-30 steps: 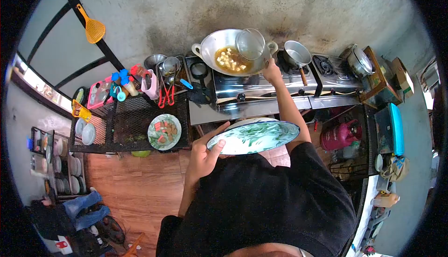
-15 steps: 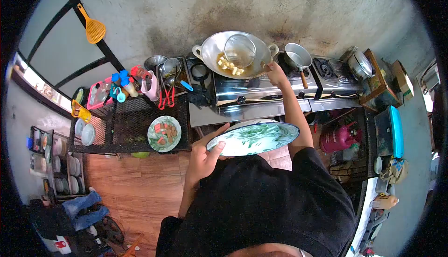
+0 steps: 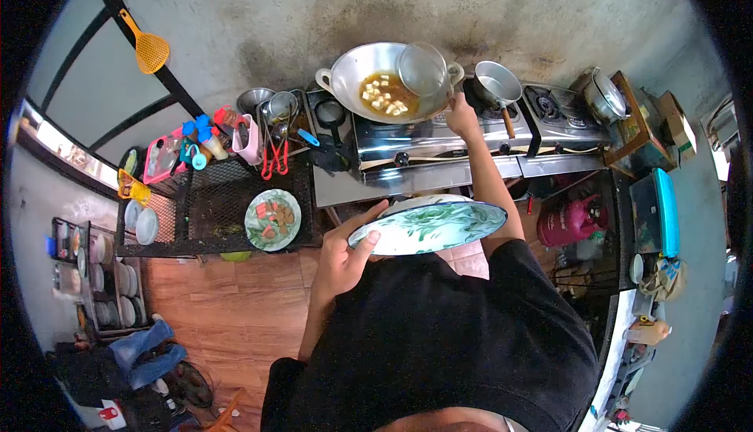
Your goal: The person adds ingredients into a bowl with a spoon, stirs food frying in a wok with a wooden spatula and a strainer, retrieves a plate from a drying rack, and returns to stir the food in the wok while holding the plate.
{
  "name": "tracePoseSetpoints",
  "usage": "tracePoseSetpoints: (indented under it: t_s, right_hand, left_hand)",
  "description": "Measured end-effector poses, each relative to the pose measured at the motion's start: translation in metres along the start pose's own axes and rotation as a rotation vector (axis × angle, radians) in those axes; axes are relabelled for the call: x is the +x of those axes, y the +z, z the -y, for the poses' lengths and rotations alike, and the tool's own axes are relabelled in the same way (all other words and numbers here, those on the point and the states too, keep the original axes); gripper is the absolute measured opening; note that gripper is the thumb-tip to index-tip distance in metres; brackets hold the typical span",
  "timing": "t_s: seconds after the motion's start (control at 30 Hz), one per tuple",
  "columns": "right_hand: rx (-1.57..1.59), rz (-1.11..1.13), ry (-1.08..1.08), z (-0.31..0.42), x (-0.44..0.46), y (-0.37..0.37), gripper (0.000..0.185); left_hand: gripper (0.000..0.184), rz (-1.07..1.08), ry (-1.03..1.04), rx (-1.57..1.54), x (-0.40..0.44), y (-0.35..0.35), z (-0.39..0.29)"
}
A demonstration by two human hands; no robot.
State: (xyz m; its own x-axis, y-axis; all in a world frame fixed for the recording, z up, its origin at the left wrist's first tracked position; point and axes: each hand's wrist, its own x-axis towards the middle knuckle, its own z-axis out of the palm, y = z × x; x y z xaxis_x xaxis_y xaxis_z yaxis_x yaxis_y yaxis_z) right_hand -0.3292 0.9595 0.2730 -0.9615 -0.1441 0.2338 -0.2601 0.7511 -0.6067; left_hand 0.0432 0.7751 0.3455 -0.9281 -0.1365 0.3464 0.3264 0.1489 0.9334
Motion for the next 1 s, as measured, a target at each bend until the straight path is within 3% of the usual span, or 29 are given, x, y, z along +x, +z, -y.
tracePoseSetpoints:
  t_s: [0.13, 0.2, 0.27, 0.33, 0.47, 0.57, 0.7, 0.8, 0.9, 1.0]
  right_hand:
    - [0.044, 0.061, -0.041, -0.002, 0.004, 0.0, 0.032]
    - [0.112, 0.004, -0.212, -0.009, 0.007, 0.001, 0.034]
    - [0.049, 0.031, -0.114, -0.001, 0.006, -0.002, 0.036]
    - [-0.07, 0.076, 0.032, 0.012, 0.005, -0.005, 0.041]
    - [-0.029, 0.127, -0.019, -0.011, 0.019, 0.01, 0.044]
    - [0.188, 0.103, -0.111, -0.014, 0.019, 0.002, 0.041]
    - [-0.109, 0.093, 0.037, -0.008, 0.016, 0.009, 0.036]
    - [0.137, 0.168, -0.146, -0.032, 0.03, 0.011, 0.048]
    - [0.1, 0.129, -0.201, -0.026, 0.026, -0.003, 0.049]
    - [-0.056, 0.11, -0.057, 0.002, 0.013, -0.013, 0.042]
  left_hand:
    - [0.037, 0.006, -0.054, -0.038, 0.001, 0.003, -0.009]
    - [0.037, 0.002, -0.077, -0.071, 0.005, 0.007, -0.015]
    - [0.037, 0.003, -0.113, -0.102, 0.005, 0.011, -0.013]
    - [0.038, 0.022, -0.001, -0.009, 0.009, 0.013, -0.002]
    - [0.039, 0.035, 0.022, -0.012, 0.016, 0.027, -0.003]
    - [0.039, 0.033, 0.014, 0.026, 0.024, 0.037, -0.011]
    - [0.039, 0.033, -0.019, -0.009, 0.029, 0.048, -0.012]
    - [0.039, 0.018, -0.016, 0.011, 0.033, 0.057, -0.008]
    - [0.039, -0.002, -0.006, 0.002, 0.037, 0.065, -0.009]
    - [0.039, -0.018, -0.004, -0.001, 0.04, 0.071, -0.008]
